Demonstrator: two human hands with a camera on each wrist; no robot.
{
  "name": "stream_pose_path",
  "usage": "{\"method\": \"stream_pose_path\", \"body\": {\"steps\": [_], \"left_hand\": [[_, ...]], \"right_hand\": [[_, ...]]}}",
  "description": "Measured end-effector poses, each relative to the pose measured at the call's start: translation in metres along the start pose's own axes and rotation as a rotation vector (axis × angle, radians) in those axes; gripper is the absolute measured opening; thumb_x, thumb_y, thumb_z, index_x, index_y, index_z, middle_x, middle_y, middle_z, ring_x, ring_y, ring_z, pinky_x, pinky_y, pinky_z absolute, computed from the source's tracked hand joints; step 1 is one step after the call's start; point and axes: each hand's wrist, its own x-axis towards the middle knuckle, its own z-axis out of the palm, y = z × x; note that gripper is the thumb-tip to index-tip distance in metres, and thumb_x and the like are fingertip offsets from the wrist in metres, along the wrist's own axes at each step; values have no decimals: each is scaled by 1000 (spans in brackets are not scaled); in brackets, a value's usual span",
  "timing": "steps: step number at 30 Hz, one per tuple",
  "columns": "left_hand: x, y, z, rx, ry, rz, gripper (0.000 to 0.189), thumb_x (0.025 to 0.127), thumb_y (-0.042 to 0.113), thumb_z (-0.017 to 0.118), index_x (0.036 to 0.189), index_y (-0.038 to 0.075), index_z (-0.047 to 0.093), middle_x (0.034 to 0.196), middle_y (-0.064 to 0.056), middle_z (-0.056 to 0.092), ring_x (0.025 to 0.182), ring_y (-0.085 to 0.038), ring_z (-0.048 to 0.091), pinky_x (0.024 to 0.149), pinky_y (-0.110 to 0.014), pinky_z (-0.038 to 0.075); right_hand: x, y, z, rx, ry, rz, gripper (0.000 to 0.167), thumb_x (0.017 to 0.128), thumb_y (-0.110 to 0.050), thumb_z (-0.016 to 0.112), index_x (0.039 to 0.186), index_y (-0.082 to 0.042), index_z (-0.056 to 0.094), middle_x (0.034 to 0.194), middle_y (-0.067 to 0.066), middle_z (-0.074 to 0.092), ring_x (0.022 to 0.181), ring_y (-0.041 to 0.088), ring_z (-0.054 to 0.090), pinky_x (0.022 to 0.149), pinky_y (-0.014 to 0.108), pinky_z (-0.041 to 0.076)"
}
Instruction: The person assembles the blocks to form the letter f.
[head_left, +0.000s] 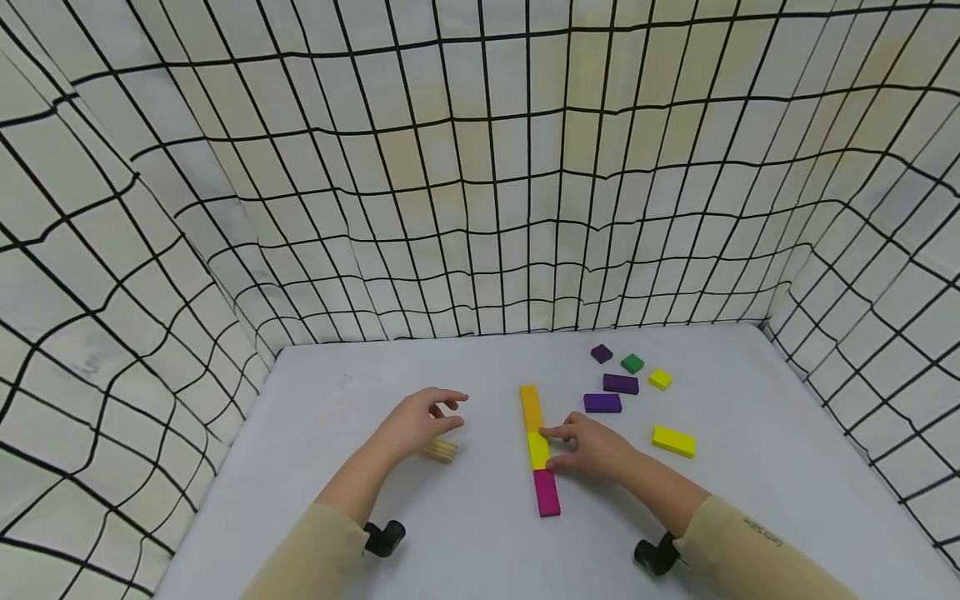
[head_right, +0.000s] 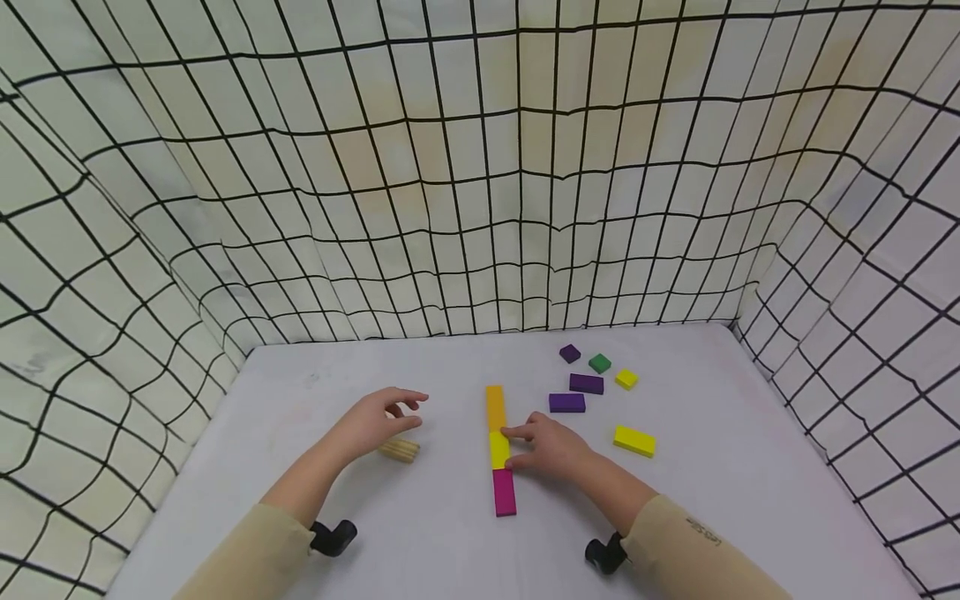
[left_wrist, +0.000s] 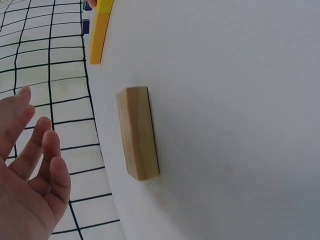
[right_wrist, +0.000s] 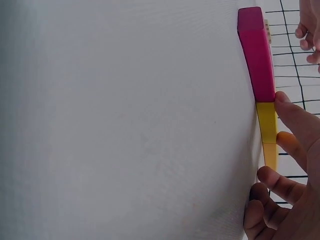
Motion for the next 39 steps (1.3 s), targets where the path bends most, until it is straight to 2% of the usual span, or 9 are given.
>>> {"method": "stream_pose_path", "body": {"steps": [6, 14, 18, 23, 32, 39], "left_hand": [[-15, -17, -11, 57, 12, -3, 37, 90, 23, 74, 127, 21, 69, 118, -1, 65, 90, -13, 54, 70, -32, 46], [-23, -28, -15, 114, 9, 0, 33, 89, 21, 76, 122, 23, 71, 120, 5, 64, 92, -14, 54, 73, -32, 46], [-21, -31, -13, 149, -20, -11, 31, 88, 21, 76, 119, 25, 72, 123, 5, 63, 93, -14, 55, 73, -33, 47], [-18, -34, -10, 158, -60, -20, 29, 87, 18, 77, 116, 23, 74, 119, 4, 64, 95, -15, 56, 75, -35, 48], [-11, -44, -2, 155, -100, 2, 30, 84, 10, 79, 111, 21, 75, 115, 3, 66, 105, -20, 59, 93, -45, 48], [-7, -50, 1, 186, -124, -2, 35, 82, 10, 80, 114, 23, 74, 108, 6, 65, 95, -14, 55, 87, -40, 47]], "right_hand": [[1, 2, 1, -5, 7, 0, 56, 79, -44, 82, 131, -33, 66, 99, -6, 53, 83, 12, 50, 68, 26, 46], [-1, 2, 0, 7, 5, 11, 57, 79, -44, 82, 132, -32, 66, 98, -6, 52, 82, 12, 50, 68, 26, 45], [-1, 2, 0, 12, 7, 11, 56, 79, -44, 82, 132, -33, 66, 97, -6, 52, 82, 12, 50, 68, 26, 45], [-1, 2, 1, 16, 9, 9, 55, 79, -43, 82, 131, -32, 66, 98, -6, 52, 83, 12, 49, 69, 27, 45], [0, 3, 2, -3, 9, 14, 56, 78, -44, 82, 131, -33, 66, 101, -5, 53, 84, 12, 50, 70, 26, 46], [0, 2, 2, -7, 8, 19, 57, 79, -45, 82, 132, -34, 65, 101, -6, 53, 85, 12, 50, 71, 26, 47]]}}
